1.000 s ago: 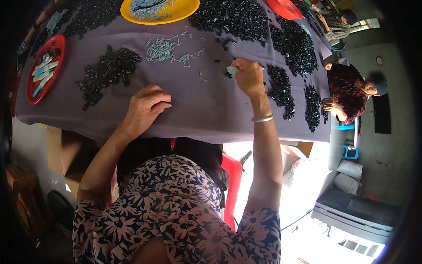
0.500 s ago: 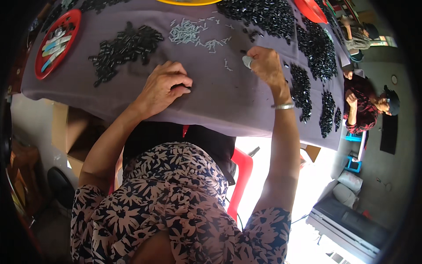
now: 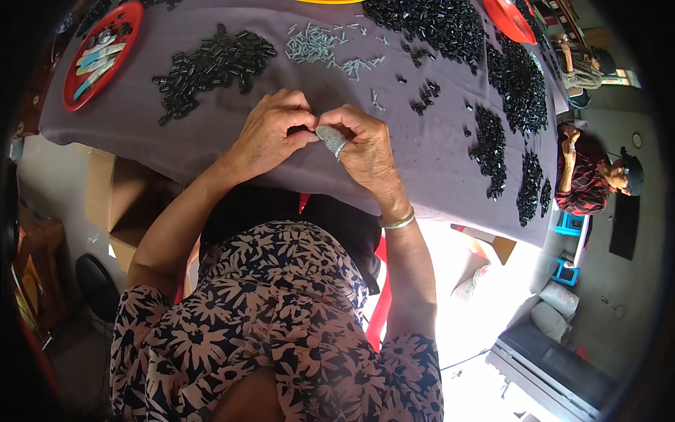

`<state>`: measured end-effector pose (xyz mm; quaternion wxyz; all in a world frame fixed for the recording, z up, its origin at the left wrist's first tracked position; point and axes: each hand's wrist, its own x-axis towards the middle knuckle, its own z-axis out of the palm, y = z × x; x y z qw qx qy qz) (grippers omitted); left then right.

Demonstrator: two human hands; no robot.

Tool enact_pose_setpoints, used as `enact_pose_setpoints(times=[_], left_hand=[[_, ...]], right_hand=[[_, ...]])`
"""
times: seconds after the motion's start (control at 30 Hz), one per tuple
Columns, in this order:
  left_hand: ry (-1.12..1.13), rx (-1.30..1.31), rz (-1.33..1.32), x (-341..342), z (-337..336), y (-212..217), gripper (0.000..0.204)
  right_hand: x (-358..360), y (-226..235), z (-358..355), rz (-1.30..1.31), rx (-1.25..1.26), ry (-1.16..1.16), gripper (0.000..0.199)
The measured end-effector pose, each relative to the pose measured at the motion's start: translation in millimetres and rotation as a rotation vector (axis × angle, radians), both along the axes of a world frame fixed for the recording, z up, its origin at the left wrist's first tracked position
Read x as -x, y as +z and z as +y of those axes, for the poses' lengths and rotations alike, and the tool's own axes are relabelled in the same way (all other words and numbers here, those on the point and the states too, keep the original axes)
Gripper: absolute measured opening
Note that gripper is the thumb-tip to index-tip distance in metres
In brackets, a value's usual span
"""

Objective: Assembling small black plastic components by inserting silver metal pins.

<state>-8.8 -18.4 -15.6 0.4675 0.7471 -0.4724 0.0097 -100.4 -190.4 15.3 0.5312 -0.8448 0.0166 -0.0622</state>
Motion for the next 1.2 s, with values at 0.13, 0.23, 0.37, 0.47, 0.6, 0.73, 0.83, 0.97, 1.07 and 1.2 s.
enact_pose_setpoints(times=[0.13,0.23,0.37,0.47,0.6,0.73,0.83,0.97,1.07,1.2], left_hand=[[-0.004,0.000,-0.002,-0.6,0.9,-0.2,0.015],[0.002,0.003,-0.004,-0.6,-0.5,-2.0,0.014],[0.010,0.010,0.002,-0.5,-0.6,-2.1,0.014],[0.010,0.011,-0.003,-0.8,0.0,-2.6,0.014],[0.009,0.029,-0.003,-0.9,-0.6,-5.3,0.015],[0.008,0.040,-0.025,-1.1,-3.4,-4.1,0.017],[-0.005,0.033,-0.006,-1.7,-3.7,-2.1,0.015],[0.011,0.004,-0.011,-3.3,-1.1,-2.5,0.012],[0.008,0.012,-0.008,-1.5,-0.9,0.9,0.017],[0.014,0.005,-0.036,-4.1,-4.0,-2.4,0.013]], right_hand=[[-0.3,0.5,0.9,-0.016,0.055,-0.007,0.010],[0.5,0.1,1.5,0.004,0.054,-0.011,0.011],[2.2,-0.7,4.7,-0.027,0.026,-0.027,0.011],[1.3,-2.1,8.5,-0.059,0.034,-0.060,0.011],[1.0,-3.9,10.4,-0.139,0.107,-0.080,0.015],[3.0,5.9,14.5,-0.140,0.271,-0.075,0.016],[2.5,2.4,19.4,-0.252,0.366,-0.082,0.018],[1.7,-4.5,23.4,-0.311,0.386,-0.112,0.020],[3.0,-5.4,23.1,-0.337,0.391,-0.114,0.019],[5.8,-2.0,20.6,-0.271,0.358,-0.144,0.017]])
